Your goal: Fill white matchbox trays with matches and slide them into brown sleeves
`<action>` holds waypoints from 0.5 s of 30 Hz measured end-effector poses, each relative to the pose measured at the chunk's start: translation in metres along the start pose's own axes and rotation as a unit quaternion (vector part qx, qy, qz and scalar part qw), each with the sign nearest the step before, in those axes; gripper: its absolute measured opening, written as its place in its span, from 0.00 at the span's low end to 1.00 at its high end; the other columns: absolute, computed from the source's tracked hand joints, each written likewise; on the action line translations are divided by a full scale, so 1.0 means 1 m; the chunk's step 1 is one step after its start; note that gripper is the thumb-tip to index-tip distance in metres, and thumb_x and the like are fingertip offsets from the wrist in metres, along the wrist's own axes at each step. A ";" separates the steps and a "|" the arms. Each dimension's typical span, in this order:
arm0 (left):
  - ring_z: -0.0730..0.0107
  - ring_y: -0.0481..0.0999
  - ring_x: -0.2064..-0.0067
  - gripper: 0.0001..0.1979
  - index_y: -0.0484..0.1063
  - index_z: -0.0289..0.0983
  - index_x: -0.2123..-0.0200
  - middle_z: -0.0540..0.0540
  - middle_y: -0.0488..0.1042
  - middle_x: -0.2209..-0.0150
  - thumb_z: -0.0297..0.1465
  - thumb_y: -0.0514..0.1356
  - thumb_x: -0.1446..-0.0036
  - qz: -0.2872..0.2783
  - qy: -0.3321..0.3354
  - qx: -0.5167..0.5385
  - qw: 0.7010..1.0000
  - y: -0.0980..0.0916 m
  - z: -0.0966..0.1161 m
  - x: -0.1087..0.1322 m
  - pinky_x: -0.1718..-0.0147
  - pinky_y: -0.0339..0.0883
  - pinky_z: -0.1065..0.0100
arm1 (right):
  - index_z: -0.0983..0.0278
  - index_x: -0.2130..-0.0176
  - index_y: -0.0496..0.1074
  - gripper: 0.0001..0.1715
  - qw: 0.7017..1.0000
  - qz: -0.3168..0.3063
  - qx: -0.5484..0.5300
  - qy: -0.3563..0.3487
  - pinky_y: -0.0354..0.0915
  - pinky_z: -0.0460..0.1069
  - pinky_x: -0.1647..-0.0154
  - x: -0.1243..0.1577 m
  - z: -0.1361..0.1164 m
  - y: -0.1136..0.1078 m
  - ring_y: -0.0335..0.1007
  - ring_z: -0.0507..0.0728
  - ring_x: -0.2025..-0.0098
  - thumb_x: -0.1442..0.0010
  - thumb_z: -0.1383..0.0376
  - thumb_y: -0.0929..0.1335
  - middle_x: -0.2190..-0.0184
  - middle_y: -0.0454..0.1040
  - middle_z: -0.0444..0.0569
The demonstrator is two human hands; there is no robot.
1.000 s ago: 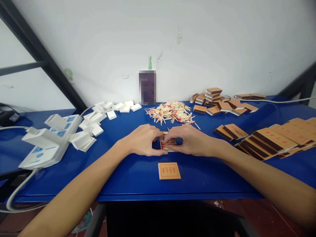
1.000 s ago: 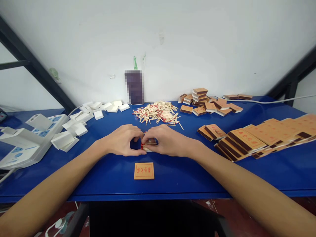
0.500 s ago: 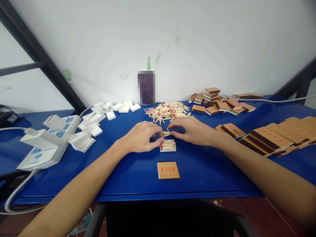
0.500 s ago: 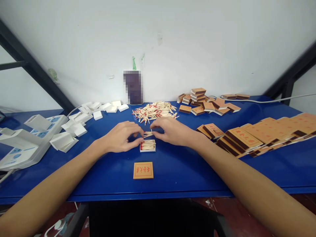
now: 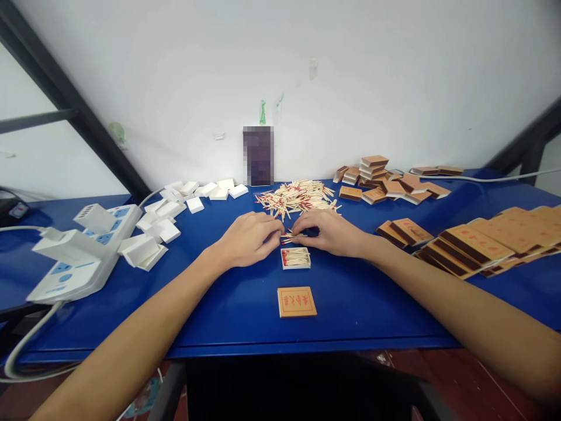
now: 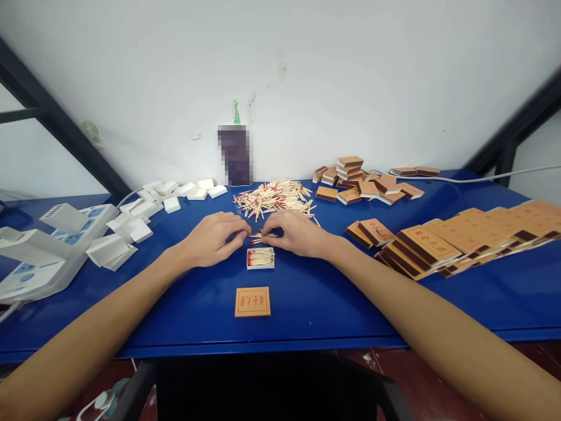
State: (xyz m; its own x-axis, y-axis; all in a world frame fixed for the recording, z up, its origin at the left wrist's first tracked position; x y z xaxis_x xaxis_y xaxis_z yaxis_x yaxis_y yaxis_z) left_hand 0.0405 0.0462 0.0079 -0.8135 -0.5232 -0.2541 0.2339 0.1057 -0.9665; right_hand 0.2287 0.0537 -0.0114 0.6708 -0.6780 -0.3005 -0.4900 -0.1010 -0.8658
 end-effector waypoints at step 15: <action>0.66 0.71 0.64 0.14 0.74 0.36 0.61 0.46 0.74 0.66 0.30 0.48 0.34 -0.009 0.026 0.012 1.000 -0.001 0.003 0.000 0.61 0.63 0.63 | 0.64 0.57 0.74 0.12 0.991 -0.004 -0.102 0.083 0.68 0.48 0.66 0.000 0.001 -0.004 0.72 0.53 0.68 0.43 0.66 0.68 0.68 0.78 0.47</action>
State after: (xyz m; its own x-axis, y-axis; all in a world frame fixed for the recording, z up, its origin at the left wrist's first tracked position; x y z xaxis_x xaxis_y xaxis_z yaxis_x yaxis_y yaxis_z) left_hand 0.0414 0.0437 0.0089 -0.8447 -0.4793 -0.2382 0.2304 0.0761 -0.9701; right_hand 0.2316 0.0552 -0.0081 0.5825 -0.7853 -0.2095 -0.5987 -0.2402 -0.7641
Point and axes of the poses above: each hand's wrist, its own x-axis away from the middle knuckle, its own y-axis out of the palm, z = x × y, the point moved 3 cm from there along -x, towards the middle knuckle
